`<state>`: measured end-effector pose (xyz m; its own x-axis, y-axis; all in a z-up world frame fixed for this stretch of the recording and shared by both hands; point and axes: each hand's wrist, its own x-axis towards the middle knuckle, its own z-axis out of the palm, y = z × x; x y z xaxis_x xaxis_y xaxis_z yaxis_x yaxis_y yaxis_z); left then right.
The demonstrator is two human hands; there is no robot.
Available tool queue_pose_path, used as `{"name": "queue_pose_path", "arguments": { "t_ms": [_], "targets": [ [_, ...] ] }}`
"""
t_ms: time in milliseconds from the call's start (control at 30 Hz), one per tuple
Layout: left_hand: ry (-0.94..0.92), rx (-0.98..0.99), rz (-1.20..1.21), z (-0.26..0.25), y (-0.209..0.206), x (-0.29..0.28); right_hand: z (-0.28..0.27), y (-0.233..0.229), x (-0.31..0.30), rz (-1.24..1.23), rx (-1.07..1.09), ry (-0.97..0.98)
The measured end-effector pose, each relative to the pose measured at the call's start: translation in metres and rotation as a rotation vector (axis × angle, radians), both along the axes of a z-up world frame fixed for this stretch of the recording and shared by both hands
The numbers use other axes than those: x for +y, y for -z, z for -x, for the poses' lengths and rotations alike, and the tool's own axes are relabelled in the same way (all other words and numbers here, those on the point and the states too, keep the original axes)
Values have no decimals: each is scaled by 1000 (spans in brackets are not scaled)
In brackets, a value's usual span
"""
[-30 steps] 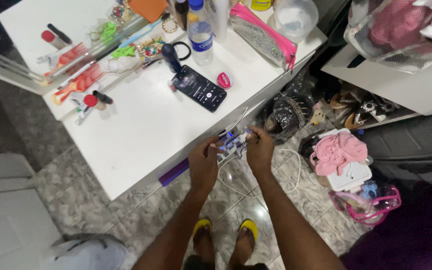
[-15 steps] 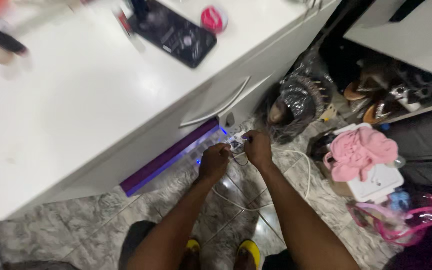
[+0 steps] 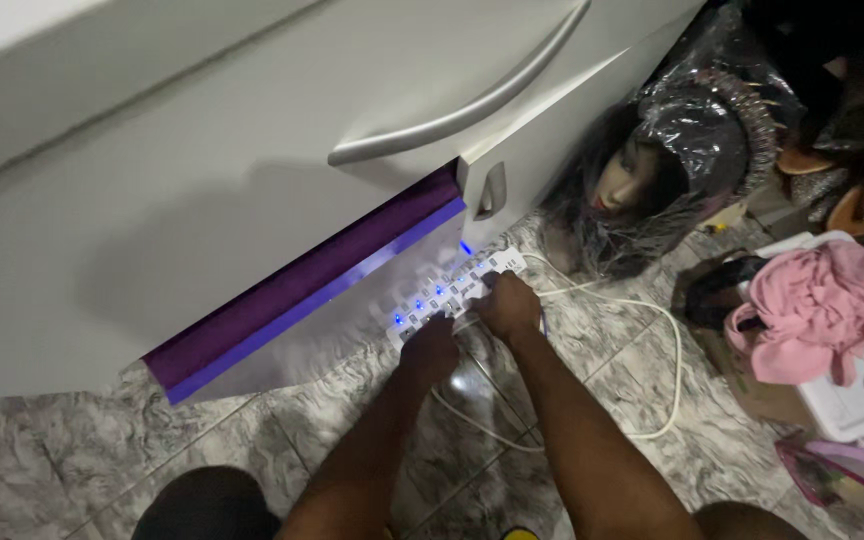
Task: The person picks up a laptop from a vanity desk, opens a laptop bag on the bed, and places the laptop inside. They gather a charger and cables from the floor, unplug them from a power strip, coil them, and put them in the bag, then add a phone, a small card-like item, and a water bottle before adjusting the bag's contents.
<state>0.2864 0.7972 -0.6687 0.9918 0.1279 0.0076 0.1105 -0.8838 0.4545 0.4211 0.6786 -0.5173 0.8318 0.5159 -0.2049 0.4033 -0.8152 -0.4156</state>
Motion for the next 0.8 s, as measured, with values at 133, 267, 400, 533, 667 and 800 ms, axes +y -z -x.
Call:
{"name": "queue_pose_path", "arguments": {
  "t_ms": [133, 267, 400, 533, 667, 800],
  "targets": [
    [-226, 230, 171, 14, -15, -6, 4, 19, 4, 79, -9, -13],
    [-233, 310, 165, 20, -51, -6, 5, 28, 10, 119, -30, -17],
    [-186, 301, 63, 21, -62, -6, 4, 30, 16, 128, -65, -16],
    [-188, 397, 85, 15, -44, -6, 2, 15, 23, 178, 34, 22],
    [-79, 234, -18, 18, -10, 2, 1, -11, 22, 91, 103, 121],
    [-127, -86, 155, 13, -9, -1, 6, -50, 5, -97, 73, 201]
  ]
}}
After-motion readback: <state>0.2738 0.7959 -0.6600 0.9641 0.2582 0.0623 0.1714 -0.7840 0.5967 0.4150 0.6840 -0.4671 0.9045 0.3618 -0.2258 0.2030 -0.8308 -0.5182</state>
